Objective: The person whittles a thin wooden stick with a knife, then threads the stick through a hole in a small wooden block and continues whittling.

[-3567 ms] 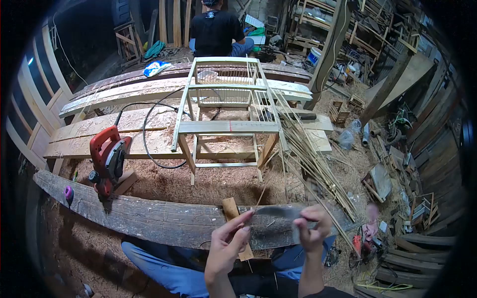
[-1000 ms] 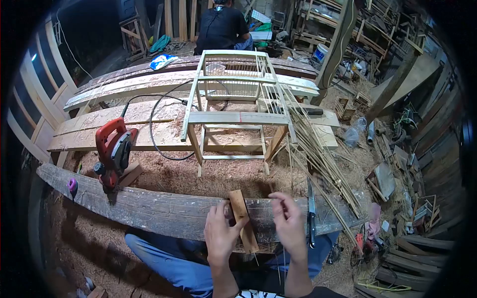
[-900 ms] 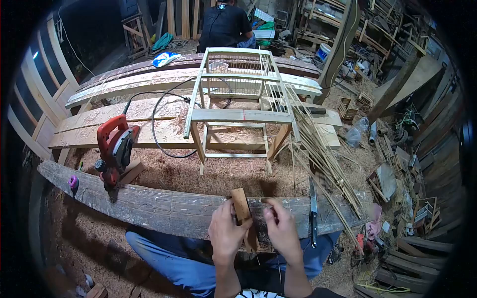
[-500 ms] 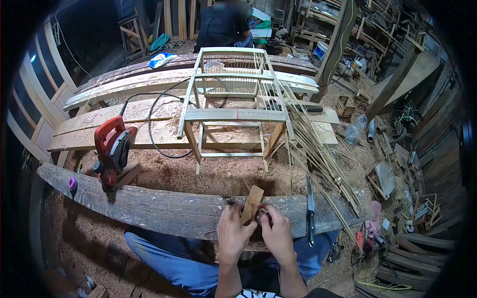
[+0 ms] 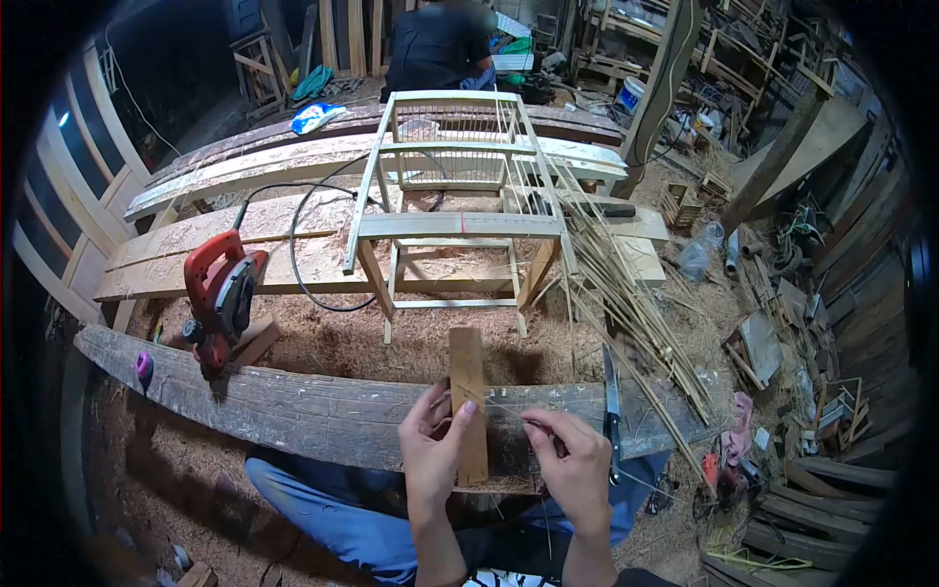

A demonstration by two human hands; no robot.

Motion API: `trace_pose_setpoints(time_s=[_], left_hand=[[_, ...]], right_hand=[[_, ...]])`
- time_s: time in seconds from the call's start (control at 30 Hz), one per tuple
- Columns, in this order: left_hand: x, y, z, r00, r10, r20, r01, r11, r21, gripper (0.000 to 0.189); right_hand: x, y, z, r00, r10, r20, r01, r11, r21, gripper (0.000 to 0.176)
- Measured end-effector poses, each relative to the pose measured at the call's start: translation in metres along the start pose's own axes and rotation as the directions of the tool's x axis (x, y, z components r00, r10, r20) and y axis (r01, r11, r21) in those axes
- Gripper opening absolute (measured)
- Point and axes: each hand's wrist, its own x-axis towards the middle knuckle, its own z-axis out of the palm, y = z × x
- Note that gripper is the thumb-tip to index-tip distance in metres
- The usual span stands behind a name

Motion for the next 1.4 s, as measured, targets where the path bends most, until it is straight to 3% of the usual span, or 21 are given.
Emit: trace_pose_setpoints(time_s=[0.27,1.07,1.13,1.17,1.23,1.27,1.37,1.4], left_hand=[[0.004,-0.004,-0.003,0.999,0.019,-0.042,-0.023,0.995,-0.094,0.046],[0.001,-0.001,-0.005,0.996,0.048,-0.081,-0.038,0.992,0.122,0.034],[0.003,-0.005,-0.007,0.98,0.178,-0.085,-0.147,0.946,0.288,0.033],[0.002,-0.005,-0.007,0.98,0.178,-0.084,-0.147,0.946,0.288,0.033],[0.001,0.004,-0.006,0.938,0.347,0.001,-0.299,0.808,0.508,0.033],[0.0,0.009,-0.004,0.938,0.347,0.0,-0.299,0.808,0.508,0.033],[-0.004,0.014,0.005,0.852,0.456,0.258,-0.523,0.723,0.451,0.035],[-0.004,0.014,0.008,0.851,0.457,0.258,-0.524,0.723,0.45,0.035]], right_hand=[[0.008,-0.01,-0.009,0.999,0.036,0.019,-0.036,0.999,-0.04,0.013],[0.005,-0.012,-0.013,0.998,0.053,0.026,-0.05,0.995,-0.088,0.013],[0.004,-0.013,-0.015,0.999,0.04,0.02,-0.038,0.995,-0.096,0.013],[0.004,-0.013,-0.016,0.999,0.05,0.018,-0.048,0.994,-0.094,0.013],[0.004,-0.015,-0.018,0.998,0.058,0.017,-0.056,0.994,-0.092,0.013],[0.005,-0.018,-0.019,0.997,0.06,0.037,-0.058,0.996,-0.072,0.013],[0.002,-0.011,-0.009,0.997,0.078,0.026,-0.078,0.997,-0.029,0.013],[0.001,-0.008,-0.005,0.996,0.092,-0.003,-0.092,0.996,-0.002,0.013]])
